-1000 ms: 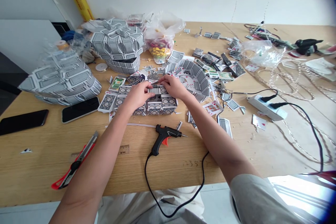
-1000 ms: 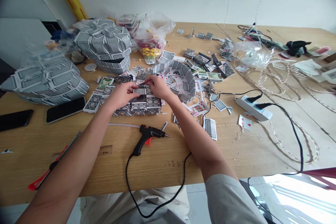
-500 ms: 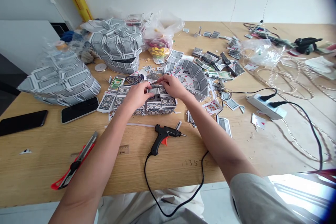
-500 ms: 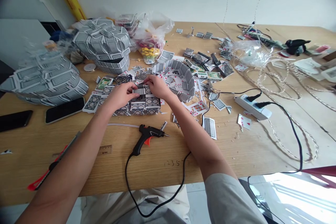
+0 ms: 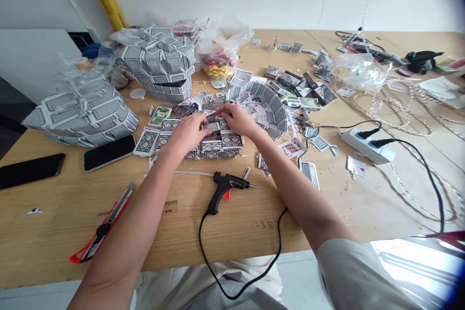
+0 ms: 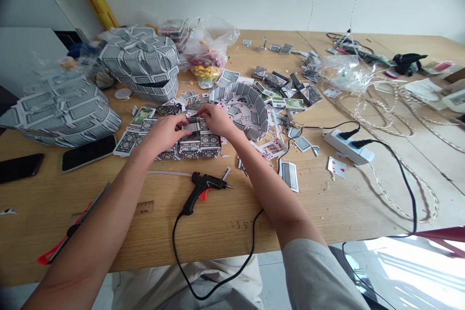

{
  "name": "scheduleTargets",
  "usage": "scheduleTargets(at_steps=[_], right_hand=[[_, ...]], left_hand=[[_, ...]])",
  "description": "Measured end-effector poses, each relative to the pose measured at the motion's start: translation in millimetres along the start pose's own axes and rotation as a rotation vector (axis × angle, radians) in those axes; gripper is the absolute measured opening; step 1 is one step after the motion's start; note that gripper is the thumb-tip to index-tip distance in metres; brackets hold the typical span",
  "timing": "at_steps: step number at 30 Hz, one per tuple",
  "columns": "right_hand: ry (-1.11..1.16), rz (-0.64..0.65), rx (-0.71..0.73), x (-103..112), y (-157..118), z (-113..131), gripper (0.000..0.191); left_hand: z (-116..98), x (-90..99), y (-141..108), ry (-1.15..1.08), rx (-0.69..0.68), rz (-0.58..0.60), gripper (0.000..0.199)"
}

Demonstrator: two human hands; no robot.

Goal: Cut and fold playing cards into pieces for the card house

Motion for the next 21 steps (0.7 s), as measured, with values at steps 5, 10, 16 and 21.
scheduleTargets(at_steps=[5, 10, 16, 21], right_hand=[[-0.008, 0.006, -0.002, 1, 0, 1, 0.033], [-0.011, 0.011, -0.006, 3, -1, 8, 0.032], [0.012, -0.118, 0.082, 48, -12, 51, 0.022], [0.244, -0.312, 0.304, 106, -57, 141, 0.015]], left_hand=[[2, 2.3, -1, 0.030, 0.012, -0.010, 0.020], [3, 2.7, -1, 0.061, 0.031, -0.008, 0.020], [1, 8.0, -3, 0.117, 0.076, 0.002, 0.020], [-3, 14.4, -8, 0.104, 0.063, -0.003, 0.024]])
Point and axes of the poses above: each hand's wrist, its own y-axis towards the middle knuckle, its own x-axis out of the back of the hand, z = x × y, the point moved 10 cm from there along y, towards the middle knuckle, and after that the axes turned 9 degrees about x, right-handed, at the moved point
